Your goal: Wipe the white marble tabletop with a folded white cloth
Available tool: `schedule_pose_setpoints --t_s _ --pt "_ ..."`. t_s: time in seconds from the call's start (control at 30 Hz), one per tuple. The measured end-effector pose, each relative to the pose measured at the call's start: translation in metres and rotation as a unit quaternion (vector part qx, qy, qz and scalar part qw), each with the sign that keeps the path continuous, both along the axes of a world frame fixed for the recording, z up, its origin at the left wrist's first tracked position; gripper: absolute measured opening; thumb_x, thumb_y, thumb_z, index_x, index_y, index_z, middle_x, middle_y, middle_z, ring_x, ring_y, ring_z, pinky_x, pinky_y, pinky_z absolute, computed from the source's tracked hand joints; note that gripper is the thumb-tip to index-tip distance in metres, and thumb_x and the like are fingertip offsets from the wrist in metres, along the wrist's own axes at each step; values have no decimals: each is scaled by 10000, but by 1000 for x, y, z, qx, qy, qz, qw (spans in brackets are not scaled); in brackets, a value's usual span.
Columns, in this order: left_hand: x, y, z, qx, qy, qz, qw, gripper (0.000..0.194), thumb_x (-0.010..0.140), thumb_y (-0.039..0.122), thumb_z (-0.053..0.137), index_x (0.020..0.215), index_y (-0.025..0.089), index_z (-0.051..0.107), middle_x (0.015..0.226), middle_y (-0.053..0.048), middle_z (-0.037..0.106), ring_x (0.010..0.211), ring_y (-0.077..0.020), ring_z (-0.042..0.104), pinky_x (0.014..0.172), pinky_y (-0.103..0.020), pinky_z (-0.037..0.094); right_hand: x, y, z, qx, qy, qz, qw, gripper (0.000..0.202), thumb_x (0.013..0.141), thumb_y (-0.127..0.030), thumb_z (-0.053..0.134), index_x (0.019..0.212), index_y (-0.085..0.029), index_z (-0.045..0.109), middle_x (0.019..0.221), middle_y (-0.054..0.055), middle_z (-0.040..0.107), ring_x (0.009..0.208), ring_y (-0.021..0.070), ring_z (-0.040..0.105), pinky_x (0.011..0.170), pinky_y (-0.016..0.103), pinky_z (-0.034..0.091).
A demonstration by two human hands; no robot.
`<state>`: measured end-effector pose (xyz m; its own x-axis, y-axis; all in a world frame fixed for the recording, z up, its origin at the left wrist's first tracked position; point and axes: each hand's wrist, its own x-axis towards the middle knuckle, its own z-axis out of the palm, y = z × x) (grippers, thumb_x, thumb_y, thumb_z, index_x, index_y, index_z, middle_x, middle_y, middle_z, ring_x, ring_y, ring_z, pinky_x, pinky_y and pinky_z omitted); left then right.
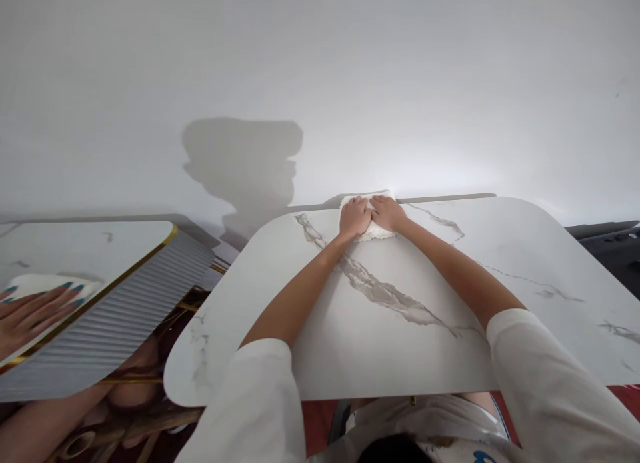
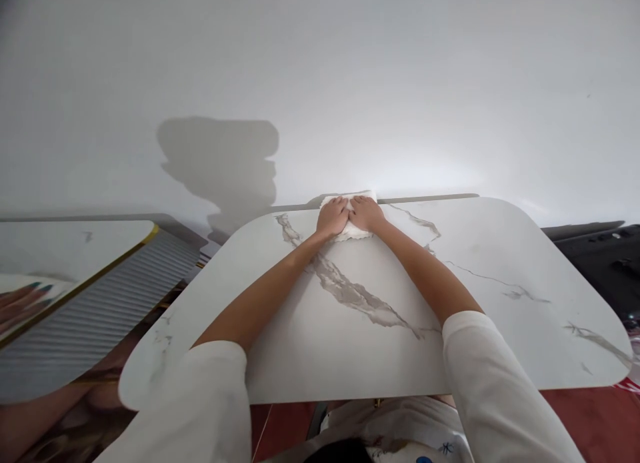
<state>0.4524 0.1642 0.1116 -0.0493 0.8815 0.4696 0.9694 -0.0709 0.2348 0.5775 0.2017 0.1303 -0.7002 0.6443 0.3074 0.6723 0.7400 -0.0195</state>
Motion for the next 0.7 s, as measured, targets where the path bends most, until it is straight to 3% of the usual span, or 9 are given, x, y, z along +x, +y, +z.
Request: schedule_pose_setpoints --t_s 0.17,0.4,0.57,0.7 --pt "23 14 8 -13 17 -31 999 365 862 173 327 1137 159 566 1279 -109 543 1212 -258 443 1023 -427 338 24 8 1 14 6 -33 999 437 902 -202 330 1274 -37 490 1349 165 490 1260 248 398 1041 346 254" --pt "56 7 6 -16 22 -43 999 409 885 190 308 1237 109 499 1352 -136 473 1252 -279 397 1046 -427 300 57 -2 0 22 -4 -54 998 495 897 -195 304 1343 -10 413 1407 170 420 1307 260 333 1054 359 231" --pt "67 -14 3 -22 17 -70 997 443 892 207 312 1291 78 452 1420 -152 396 1314 -285 324 1078 -427 254 71 -29 -1 24 -8 -74 997 510 901 -203 285 1362 -12 390 1434 170 384 1321 273 314 1061 396 227" --pt "70 -47 -1 -17 12 -93 995 461 884 205 315 1309 75 441 1429 -154 386 1325 -286 313 1086 -432 252 78 -65 -4 9 -8 -86 996 524 898 -205 293 1378 -10 373 1446 169 364 1336 276 296 1081 402 210"
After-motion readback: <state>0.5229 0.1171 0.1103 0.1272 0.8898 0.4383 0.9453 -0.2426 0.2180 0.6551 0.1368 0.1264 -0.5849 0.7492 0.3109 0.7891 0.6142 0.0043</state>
